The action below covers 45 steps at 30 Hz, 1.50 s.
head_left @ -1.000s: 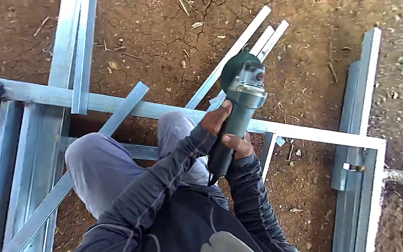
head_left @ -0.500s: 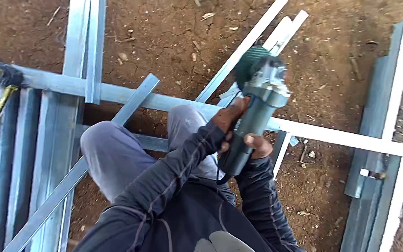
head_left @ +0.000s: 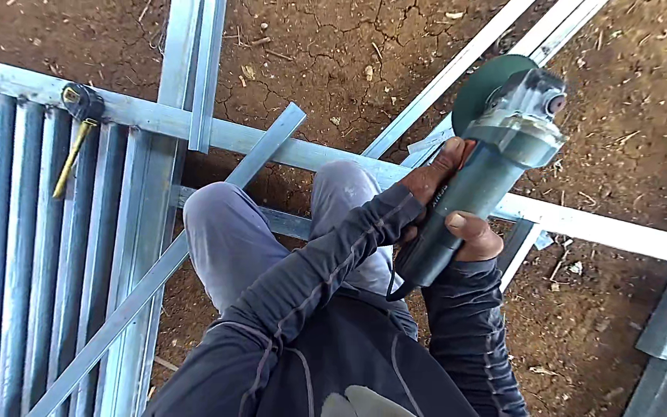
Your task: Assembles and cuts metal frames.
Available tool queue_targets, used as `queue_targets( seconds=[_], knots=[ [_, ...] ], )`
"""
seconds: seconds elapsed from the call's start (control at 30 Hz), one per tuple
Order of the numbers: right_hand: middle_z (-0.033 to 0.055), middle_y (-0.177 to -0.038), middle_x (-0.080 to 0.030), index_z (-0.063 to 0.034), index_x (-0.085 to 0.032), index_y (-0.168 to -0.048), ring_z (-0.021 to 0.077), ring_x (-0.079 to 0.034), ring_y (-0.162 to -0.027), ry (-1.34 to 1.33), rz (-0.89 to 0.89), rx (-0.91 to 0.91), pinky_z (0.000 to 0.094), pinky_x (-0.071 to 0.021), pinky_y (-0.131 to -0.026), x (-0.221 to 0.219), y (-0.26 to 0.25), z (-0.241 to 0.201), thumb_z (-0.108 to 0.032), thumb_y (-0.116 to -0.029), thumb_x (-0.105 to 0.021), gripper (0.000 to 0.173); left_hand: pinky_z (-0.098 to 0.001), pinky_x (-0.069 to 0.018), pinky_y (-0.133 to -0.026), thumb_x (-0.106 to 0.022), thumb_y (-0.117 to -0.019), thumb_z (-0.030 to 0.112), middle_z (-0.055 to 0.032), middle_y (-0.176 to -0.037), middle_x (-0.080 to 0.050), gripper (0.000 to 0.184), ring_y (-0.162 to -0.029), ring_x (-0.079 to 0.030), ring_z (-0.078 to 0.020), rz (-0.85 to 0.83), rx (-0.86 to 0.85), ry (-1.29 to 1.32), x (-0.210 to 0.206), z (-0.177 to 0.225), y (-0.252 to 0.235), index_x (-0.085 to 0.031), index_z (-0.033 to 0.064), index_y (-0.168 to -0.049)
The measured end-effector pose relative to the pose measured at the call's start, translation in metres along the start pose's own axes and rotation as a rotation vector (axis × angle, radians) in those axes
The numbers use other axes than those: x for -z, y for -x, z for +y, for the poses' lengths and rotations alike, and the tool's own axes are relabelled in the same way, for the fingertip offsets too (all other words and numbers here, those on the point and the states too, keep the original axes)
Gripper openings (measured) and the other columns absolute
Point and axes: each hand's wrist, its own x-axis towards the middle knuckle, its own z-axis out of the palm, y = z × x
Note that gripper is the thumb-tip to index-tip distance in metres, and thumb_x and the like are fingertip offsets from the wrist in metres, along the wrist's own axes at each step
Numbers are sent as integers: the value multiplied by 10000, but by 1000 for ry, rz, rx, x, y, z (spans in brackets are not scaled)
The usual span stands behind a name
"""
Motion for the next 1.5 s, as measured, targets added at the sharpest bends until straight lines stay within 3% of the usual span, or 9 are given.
queue_targets(
  seconds=[0.1,0.23,0.3,0.4,0.53,0.77,0.93,1.17,1.5],
  knots=[
    [152,-851,-707,-41,-570,-1218,274,-705,-661,-23,67,-35,461,-627,-592,7,-7,18,-327,-772,-848,598,-419,-608,-925,-221,-1040,707,-103,-1243,-699,770,-1100,-703,-172,-28,-16,33,18,4,-3,-535,139,-1454],
    [156,-891,-716,-12,-515,-1293,273,-705,-641,0,125,-35,456,-635,-564,-5,-20,25,-366,-795,-847,695,-417,-584,-849,-55,-1085,584,-196,-1170,-695,832,-1002,-694,-226,145,178,-237,6,77,22,-566,1,-1384],
    [154,-841,-720,2,-510,-1302,278,-710,-617,14,141,-61,456,-635,-552,-7,-23,24,-320,-816,-812,657,-401,-549,-907,-144,-1126,468,-166,-1245,-689,677,-1055,-681,-210,268,287,-402,12,118,37,-567,26,-1415],
    [159,-793,-710,11,-519,-1212,303,-711,-611,147,184,-61,489,-642,-573,-1,-33,22,-216,-795,-790,547,-351,-581,-953,-489,-1085,277,-146,-1223,-706,415,-1068,-702,-161,231,71,-926,97,151,71,-615,-15,-1351],
    [151,-887,-740,-7,-545,-1196,333,-751,-735,407,205,-29,529,-665,-680,15,-48,21,-175,-733,-850,579,-634,-483,-1051,-506,-1078,379,-249,-1228,-683,464,-1166,-667,-393,282,445,-1508,215,188,126,-625,3,-1322],
    [101,-962,-754,-54,-539,-1254,292,-768,-777,718,252,-64,490,-682,-692,10,-94,4,-202,-654,-896,714,-721,-427,-1066,-754,-918,491,-368,-1391,-547,891,-1286,-556,-534,416,814,-1570,309,113,184,-388,-43,-1529],
    [64,-1116,-700,-70,-544,-1329,137,-722,-955,1232,363,-11,405,-635,-830,12,-131,-3,-392,-588,-886,877,-704,-517,-921,-817,-833,540,-339,-1151,-675,930,-1081,-676,-515,517,912,-1528,322,85,176,-421,-15,-1464],
    [264,-1103,-707,-21,-499,-1406,454,-706,-1010,1600,316,-229,686,-542,-844,-23,-160,21,-389,-646,-880,926,-703,-531,-856,-811,-782,448,-290,-1095,-709,767,-1027,-701,-486,675,854,-1614,313,77,173,-545,-9,-1337],
    [252,-1159,-697,-55,-460,-1449,460,-699,-1051,1672,-4,-612,668,-545,-825,-63,-177,118,-370,-741,-841,864,-666,-535,-890,-785,-810,482,-269,-1171,-707,772,-1066,-706,-456,769,868,-1670,308,69,166,-543,18,-1377]
  ],
)
